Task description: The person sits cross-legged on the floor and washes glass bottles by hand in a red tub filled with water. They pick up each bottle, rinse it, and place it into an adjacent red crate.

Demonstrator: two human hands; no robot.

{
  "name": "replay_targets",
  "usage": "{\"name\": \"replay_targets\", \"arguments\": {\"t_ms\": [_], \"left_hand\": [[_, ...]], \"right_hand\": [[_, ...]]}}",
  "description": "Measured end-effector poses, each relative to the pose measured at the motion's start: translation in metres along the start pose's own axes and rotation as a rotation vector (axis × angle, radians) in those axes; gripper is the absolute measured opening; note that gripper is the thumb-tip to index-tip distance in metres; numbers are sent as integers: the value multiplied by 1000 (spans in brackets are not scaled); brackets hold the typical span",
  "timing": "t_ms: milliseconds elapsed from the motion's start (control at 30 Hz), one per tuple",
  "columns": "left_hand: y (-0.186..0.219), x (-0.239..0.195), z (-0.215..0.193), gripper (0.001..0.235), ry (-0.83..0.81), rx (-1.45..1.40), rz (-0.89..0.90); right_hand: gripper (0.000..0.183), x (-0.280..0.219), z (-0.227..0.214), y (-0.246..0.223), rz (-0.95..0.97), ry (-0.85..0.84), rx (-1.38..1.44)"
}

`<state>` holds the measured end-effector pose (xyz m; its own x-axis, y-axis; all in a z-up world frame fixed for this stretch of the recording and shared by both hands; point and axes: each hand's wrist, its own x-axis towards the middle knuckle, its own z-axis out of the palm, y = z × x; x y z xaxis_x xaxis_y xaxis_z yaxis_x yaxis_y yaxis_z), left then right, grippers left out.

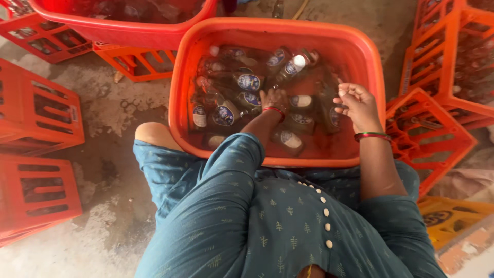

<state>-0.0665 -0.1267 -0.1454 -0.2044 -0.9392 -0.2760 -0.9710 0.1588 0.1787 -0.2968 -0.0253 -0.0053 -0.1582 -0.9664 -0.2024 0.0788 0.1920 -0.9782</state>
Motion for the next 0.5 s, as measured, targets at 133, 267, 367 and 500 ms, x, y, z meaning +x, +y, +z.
{"name": "replay_targets", "arguments": {"t_ms": [133,267,367,500], "left_hand": [[18,14,-2,46,-31,113,45],[12,20,2,49,-138,101,95],[11,26,-16,53,-188,146,155],[16,13,-45,58,-246,207,262]], "right_hand": [[14,16,-2,-9,15,-31,9],[15,25,-6,3,-15,-53,-55],[17,40,-2,10,-80,-71,-122],[21,51,-3,21,-123,-94,-230]]}}
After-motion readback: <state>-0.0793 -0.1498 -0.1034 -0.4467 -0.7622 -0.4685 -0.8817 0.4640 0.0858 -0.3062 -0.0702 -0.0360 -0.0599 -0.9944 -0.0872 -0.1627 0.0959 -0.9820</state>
